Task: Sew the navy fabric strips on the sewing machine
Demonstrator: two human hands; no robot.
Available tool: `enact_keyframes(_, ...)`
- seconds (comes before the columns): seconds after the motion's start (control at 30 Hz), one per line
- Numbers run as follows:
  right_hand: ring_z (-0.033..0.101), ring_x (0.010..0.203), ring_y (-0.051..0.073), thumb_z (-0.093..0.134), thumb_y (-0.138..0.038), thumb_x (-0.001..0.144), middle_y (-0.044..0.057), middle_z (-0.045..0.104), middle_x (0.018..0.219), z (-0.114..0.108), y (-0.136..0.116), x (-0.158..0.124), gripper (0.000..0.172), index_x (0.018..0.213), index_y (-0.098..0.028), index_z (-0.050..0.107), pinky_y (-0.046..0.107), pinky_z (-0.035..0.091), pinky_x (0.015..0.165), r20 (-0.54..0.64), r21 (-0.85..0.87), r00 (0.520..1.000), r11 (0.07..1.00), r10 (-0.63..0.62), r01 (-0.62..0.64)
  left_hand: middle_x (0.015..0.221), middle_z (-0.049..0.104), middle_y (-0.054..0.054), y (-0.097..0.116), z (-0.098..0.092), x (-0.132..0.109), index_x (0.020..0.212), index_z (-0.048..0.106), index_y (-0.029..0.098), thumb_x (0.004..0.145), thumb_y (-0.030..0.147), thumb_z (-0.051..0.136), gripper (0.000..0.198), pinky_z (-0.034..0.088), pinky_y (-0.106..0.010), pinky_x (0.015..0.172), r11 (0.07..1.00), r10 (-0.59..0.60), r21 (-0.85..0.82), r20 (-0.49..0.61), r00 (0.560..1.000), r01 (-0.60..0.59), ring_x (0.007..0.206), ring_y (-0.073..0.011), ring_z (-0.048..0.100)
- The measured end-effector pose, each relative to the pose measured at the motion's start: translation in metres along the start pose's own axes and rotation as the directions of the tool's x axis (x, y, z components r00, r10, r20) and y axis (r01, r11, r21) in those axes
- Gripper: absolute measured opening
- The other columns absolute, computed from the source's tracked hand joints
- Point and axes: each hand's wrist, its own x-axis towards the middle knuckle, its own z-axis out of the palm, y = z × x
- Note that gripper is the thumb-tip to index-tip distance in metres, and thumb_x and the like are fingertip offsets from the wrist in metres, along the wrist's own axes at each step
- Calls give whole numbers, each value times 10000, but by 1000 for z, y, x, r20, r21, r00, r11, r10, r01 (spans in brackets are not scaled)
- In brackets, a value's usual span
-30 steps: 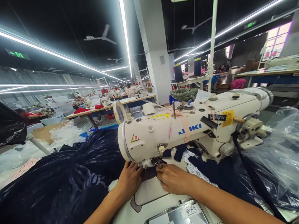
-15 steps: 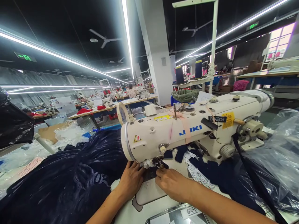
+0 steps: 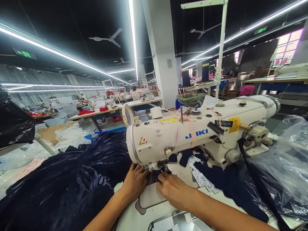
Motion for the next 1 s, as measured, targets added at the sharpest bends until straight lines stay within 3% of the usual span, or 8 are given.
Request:
enact_keyframes(0.23, 525, 920, 262, 456, 57, 618, 169, 539, 978, 2, -7, 5, 358, 939, -68, 552, 350, 477, 722, 12, 14, 999, 999, 30, -31, 911, 619, -66, -3, 4, 3, 997, 606, 213, 806, 206, 465, 237, 264, -473, 937, 999, -4, -40, 36, 999, 6, 973, -241, 491)
enact_keyframes(0.7, 534, 855, 238, 454, 64, 639, 130, 538, 938, 24, -8, 12, 310, 875, -117, 538, 331, 451, 674, -118, -22, 991, 998, 63, -66, 1016, 603, -89, -4, 4, 5, 954, 612, 175, 818, 197, 451, 212, 261, -491, 947, 998, -20, -55, 18, 1000, 21, 997, -253, 495)
enact_keyframes(0.87, 557, 832, 217, 413, 79, 669, 108, 567, 910, 35, 7, 7, 298, 833, -137, 535, 321, 452, 685, -256, -21, 966, 998, 44, -51, 1016, 605, -123, 9, 1, 3, 1006, 597, 157, 826, 199, 435, 246, 306, -504, 904, 996, -82, -16, 44, 996, 82, 978, -275, 517)
enact_keyframes(0.93, 573, 802, 218, 381, 89, 646, 99, 589, 855, 44, 17, 4, 319, 799, -144, 535, 330, 450, 692, -316, -42, 948, 998, 39, -55, 1014, 606, -141, 16, -8, -8, 1035, 585, 136, 795, 219, 486, 272, 347, -475, 878, 994, -110, 13, 67, 992, 110, 958, -277, 533)
enact_keyframes(1.0, 584, 733, 207, 350, 69, 660, 93, 602, 827, 54, 25, 2, 326, 799, -158, 539, 321, 449, 643, -400, -54, 916, 997, 27, -53, 1014, 613, -114, 16, -23, -29, 1036, 581, 154, 767, 263, 536, 294, 391, -399, 857, 998, -60, 4, 77, 995, 60, 936, -244, 547)
